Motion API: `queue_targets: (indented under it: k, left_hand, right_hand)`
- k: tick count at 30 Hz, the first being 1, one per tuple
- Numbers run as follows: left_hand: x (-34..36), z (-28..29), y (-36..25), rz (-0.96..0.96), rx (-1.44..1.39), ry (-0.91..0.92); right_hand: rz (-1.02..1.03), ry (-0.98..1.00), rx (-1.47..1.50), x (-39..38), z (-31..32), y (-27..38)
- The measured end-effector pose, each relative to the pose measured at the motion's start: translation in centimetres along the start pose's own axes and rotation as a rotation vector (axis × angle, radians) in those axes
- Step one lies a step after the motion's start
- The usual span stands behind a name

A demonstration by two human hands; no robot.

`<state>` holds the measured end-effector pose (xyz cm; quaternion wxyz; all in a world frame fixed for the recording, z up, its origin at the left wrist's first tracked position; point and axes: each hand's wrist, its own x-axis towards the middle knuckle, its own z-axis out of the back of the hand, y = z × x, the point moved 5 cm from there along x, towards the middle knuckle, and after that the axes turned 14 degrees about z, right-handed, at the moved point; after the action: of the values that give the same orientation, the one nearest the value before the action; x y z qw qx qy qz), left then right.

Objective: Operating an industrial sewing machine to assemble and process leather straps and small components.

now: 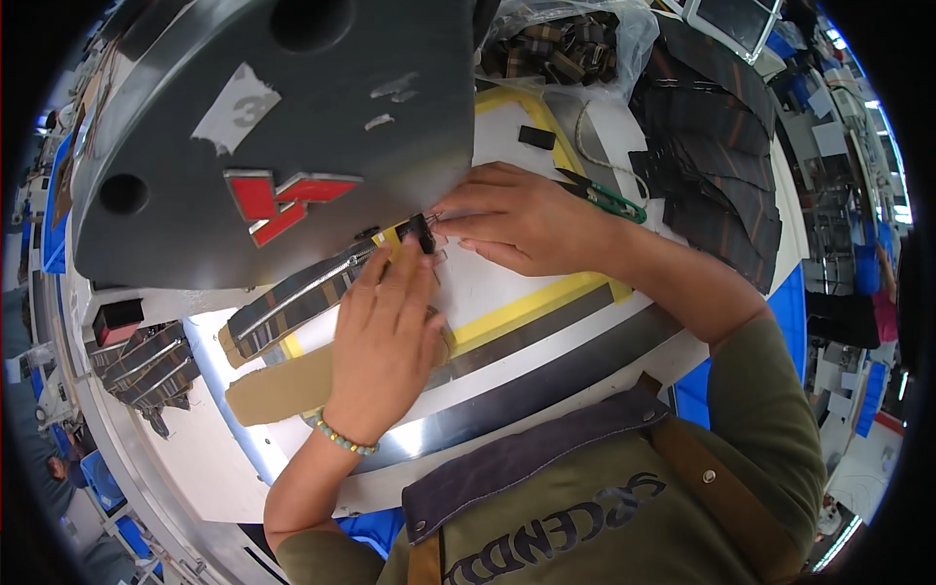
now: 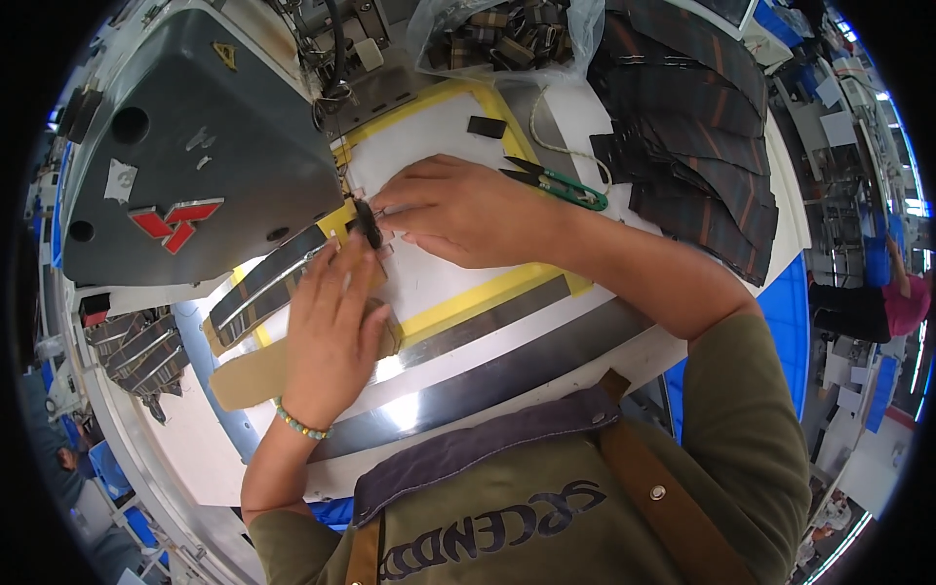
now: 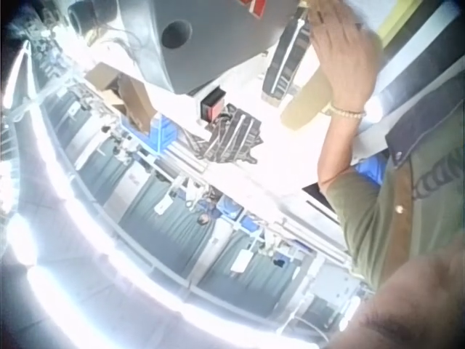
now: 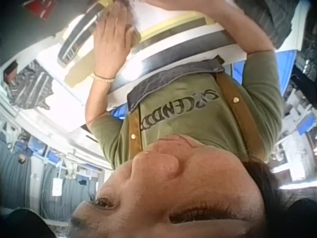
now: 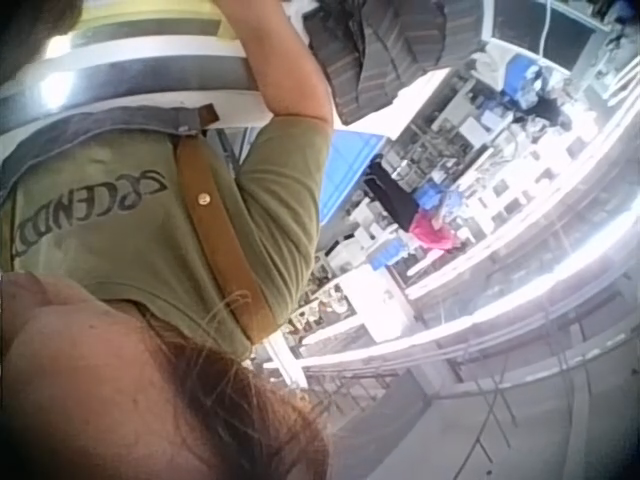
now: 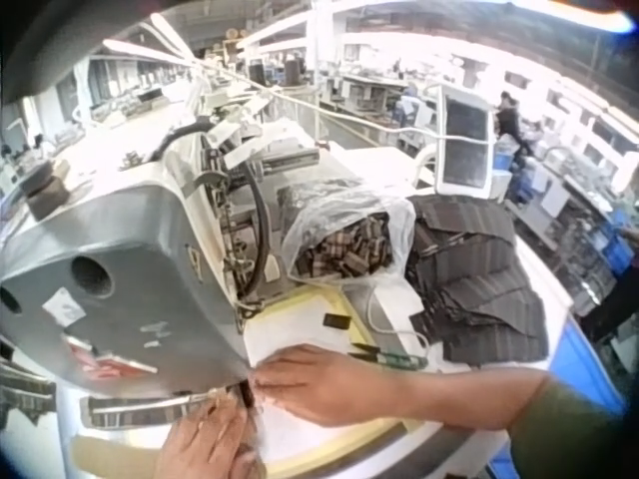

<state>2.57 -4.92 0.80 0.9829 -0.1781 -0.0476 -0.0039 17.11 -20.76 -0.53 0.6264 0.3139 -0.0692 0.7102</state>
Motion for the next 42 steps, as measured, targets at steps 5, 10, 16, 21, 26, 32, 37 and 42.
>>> queue_targets:
  k: [5,10,16,21,26,32,37,42]
  left_hand:
    - [-0.6,1.9,3.0,0.108,0.166,-0.094]
    - [-0.6,0.9,3.8,0.195,0.173,0.027]
    - [-0.3,1.2,3.5,0.194,0.203,0.071]
    - [-0.3,1.3,3.4,0.172,0.238,0.053]
    - [-0.2,1.2,3.3,0.152,0.250,0.043]
    - [-0.2,1.3,3.2,0.142,0.246,0.028]
    - [-0.3,1.2,3.5,0.135,0.243,0.029]
    - [-0.6,1.2,3.9,0.183,0.155,0.016]
  right_hand:
    - [0.022,0.048,-0.058,0.2,-0.6,0.2]
    - [0.063,0.092,-0.159,0.0,-1.6,0.2]
    - [0.026,0.083,-0.148,-0.2,-2.0,0.2]
    - [0.031,0.042,-0.147,-0.2,-2.0,0.2]
    - [0.040,0.041,-0.155,-0.3,-2.1,0.2]
    - [0.054,0.048,-0.169,-0.3,-1.9,0.3]
    - [0.049,0.032,-0.164,-0.2,-2.0,0.2]
    - [0.047,-0.012,-0.146,-0.2,-1.7,0.0]
